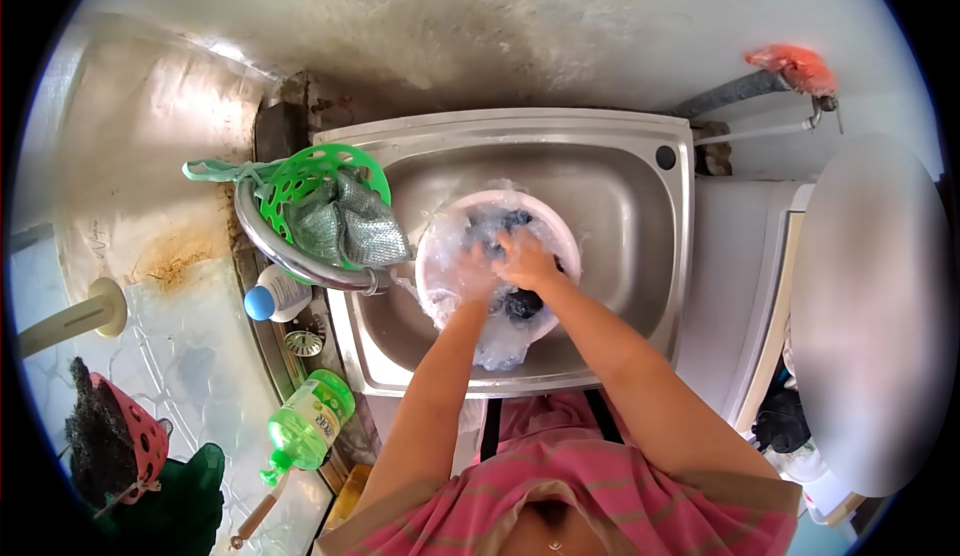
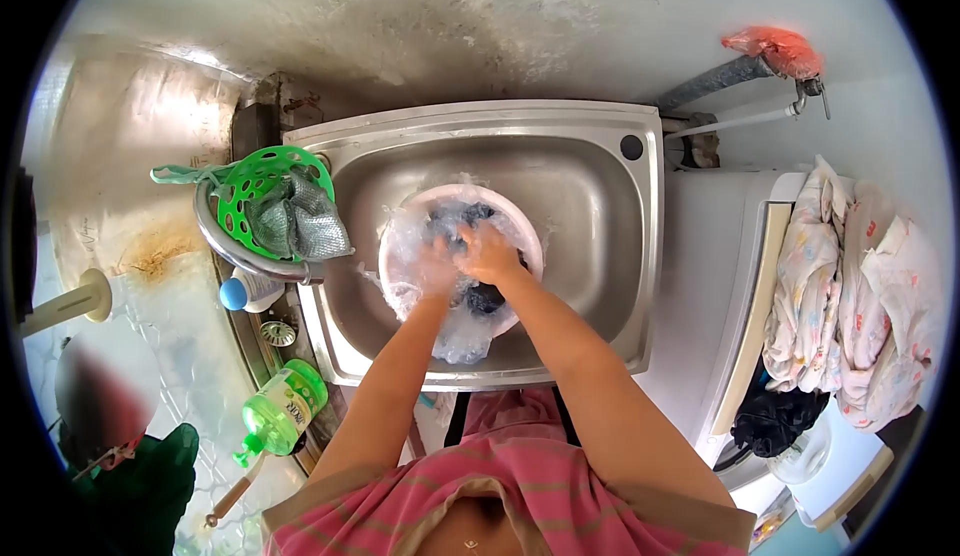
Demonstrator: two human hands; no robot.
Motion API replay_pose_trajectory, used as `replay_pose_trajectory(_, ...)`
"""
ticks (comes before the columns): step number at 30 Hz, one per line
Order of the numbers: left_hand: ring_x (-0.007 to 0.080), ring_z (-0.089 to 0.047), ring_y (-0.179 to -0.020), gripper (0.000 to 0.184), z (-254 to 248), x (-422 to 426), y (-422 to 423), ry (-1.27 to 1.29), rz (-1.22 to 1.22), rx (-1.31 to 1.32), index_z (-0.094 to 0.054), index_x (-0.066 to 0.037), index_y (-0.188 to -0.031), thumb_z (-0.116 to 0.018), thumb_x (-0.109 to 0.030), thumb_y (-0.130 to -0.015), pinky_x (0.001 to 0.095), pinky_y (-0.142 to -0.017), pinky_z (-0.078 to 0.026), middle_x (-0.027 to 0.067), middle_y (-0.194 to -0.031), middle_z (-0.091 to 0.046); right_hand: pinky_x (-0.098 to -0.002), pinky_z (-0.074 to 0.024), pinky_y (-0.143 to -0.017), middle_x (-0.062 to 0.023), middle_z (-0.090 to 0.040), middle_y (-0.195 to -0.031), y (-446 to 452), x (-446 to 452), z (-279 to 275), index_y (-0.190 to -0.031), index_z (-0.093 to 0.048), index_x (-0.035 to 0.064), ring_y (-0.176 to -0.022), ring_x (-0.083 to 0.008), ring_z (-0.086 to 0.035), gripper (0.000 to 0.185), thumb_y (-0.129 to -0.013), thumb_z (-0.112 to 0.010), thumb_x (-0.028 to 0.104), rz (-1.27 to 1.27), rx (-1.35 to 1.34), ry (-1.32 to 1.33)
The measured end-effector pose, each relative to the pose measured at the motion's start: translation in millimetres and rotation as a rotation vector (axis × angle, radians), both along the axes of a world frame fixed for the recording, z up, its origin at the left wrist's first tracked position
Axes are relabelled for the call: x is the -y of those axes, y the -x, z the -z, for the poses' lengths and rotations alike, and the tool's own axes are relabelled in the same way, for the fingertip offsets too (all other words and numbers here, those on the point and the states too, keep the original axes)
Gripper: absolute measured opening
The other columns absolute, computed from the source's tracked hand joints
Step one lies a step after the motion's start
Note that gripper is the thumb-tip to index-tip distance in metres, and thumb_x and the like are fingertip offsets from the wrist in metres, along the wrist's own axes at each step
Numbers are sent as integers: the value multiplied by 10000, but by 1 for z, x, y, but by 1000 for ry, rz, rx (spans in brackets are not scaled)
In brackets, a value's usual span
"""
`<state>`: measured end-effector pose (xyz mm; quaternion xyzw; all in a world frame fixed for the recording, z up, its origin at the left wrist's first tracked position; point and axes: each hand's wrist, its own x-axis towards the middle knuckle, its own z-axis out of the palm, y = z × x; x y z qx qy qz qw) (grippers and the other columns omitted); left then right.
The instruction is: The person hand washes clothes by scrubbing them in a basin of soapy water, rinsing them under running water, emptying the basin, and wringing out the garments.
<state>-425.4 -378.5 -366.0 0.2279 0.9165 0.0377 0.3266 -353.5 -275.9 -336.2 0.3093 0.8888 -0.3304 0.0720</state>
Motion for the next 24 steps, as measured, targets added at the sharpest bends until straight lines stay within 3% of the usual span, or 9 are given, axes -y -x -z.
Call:
replay_pose_trajectory(4,312,-535,-1079,498,20,-1,3,-34,-259,174,-464,-99,-1297,-524,-328,-859,493,-962,-373,135,-1141,-566,-454,-438,-905,-199,-510,-1231,11,-16,31,-1248,-518,185,-1118,-357,-510,459,-806,-535,307,-302,455,241)
replay_pose_trajectory(10,296,-527,-1075,432,-35,-14,4,-398,-550,158,-513,-21,-1197,-542,-295,-865,400,-930,-407,185,-1144,-552,-433,-463,-871,-213,-589,-1108,3,-13,38,-1143,-579,90,-1047,-360,-562,405,-774,-566,258,-108,227,344)
replay_pose_trajectory(12,274,-531,-1047,398,-46,-10,11,-464,-473,59,-520,-15,-1172,-537,-260,-859,395,-914,-410,157,-1128,-557,-426,-471,-859,-218,-615,-1067,27,-20,21,-1108,-599,59,-1023,-361,-579,391,-763,-576,241,7,39,262)
replay_pose_trajectory(13,251,-535,-1019,365,-53,-7,16,-513,-401,-31,-528,-9,-1148,-532,-226,-854,391,-898,-413,130,-1112,-562,-423,-494,-762,-197,-643,-914,33,-18,6,-939,-641,62,-868,-367,-615,271,-682,-584,129,94,-74,46)
replay_pose_trajectory(15,182,-495,-872,393,-69,3,17,-1104,-879,392,-530,-22,-1182,-505,-292,-897,255,-820,-386,19,-952,-522,-372,-499,-721,-128,-665,-875,25,-13,-35,-850,-656,60,-825,-297,-636,201,-666,-575,55,6,-355,382)
replay_pose_trajectory(17,152,-444,-873,485,-64,28,16,-1161,-943,528,-511,-34,-1264,-466,-395,-944,222,-858,-333,-8,-877,-462,-363,-496,-612,-102,-660,-775,8,5,-95,-790,-645,67,-705,-266,-637,197,-632,-548,0,-92,-486,495)
replay_pose_trajectory(19,138,-441,-789,472,-117,30,13,-890,-930,396,-586,-92,-1237,-445,-438,-949,280,-711,-389,19,-805,-459,-382,-474,-547,-71,-629,-694,-14,13,-125,-787,-654,107,-611,-266,-596,198,-616,-582,37,-323,-678,414)
replay_pose_trajectory(21,212,-518,-907,416,-118,48,9,-588,-681,120,-658,-107,-1126,-521,-431,-904,339,-778,-430,76,-892,-527,-348,-460,-499,-30,-613,-659,-31,6,-158,-770,-656,117,-582,-230,-588,210,-583,-595,44,-603,-679,337)
replay_pose_trajectory(24,327,-508,-1007,307,-142,41,-8,-375,-287,-334,-689,-112,-1012,-642,-331,-802,443,-844,-433,124,-1151,-510,-331,-446,-466,10,-581,-609,-48,-2,-166,-772,-665,124,-573,-187,-574,227,-566,-598,57,-580,-633,250)
